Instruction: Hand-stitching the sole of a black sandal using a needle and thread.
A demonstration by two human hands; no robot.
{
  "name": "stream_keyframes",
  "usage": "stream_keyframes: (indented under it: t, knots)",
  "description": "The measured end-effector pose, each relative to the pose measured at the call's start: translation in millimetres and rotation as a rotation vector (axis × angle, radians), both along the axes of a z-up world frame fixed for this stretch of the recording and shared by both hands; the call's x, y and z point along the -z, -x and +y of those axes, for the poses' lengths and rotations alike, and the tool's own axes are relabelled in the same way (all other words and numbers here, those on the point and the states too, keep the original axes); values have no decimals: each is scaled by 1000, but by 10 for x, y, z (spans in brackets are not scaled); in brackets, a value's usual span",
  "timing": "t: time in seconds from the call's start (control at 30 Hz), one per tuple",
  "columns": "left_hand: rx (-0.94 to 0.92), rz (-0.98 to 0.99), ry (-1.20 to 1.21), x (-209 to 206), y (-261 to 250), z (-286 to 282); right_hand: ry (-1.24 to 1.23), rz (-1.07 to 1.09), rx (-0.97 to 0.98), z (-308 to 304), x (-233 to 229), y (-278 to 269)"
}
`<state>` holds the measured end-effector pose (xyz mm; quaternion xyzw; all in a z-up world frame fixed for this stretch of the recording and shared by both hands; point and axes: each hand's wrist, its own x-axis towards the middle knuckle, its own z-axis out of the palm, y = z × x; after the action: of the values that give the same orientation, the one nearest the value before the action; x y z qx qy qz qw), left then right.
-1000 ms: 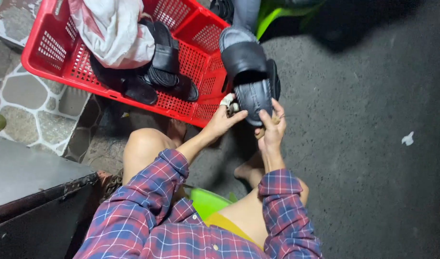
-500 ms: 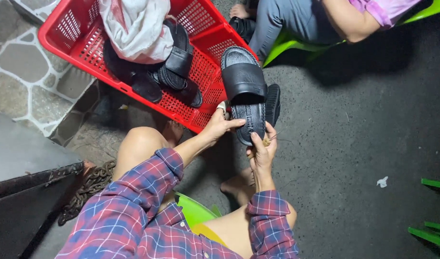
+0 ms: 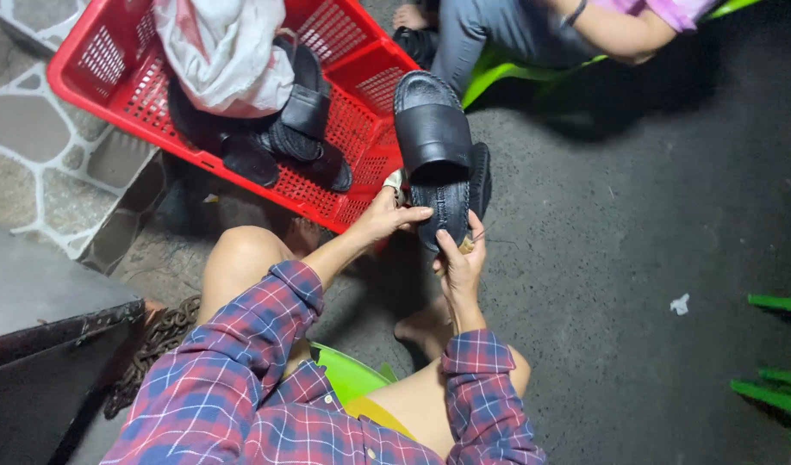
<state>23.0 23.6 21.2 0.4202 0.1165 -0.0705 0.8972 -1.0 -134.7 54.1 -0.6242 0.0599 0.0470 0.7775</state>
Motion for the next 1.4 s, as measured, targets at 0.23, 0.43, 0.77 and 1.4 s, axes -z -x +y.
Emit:
stream_keyframes:
  t: [0.23,0.43,0.77,1.4]
  knots:
    - [399,-445,-802,-557,226,385,-196,216,382,-698,143,-106]
    - [354,-704,-1693,-1169,1067,1186,-76,177,625,-1329,-4,420]
    - [810,-1079,-1016,-2276,2699,1438,414,18,-15,-1477,-1092,1575]
    - [1189,-1161,-328,-2389,3277,1389,711,218,-973,-548,-885,1109]
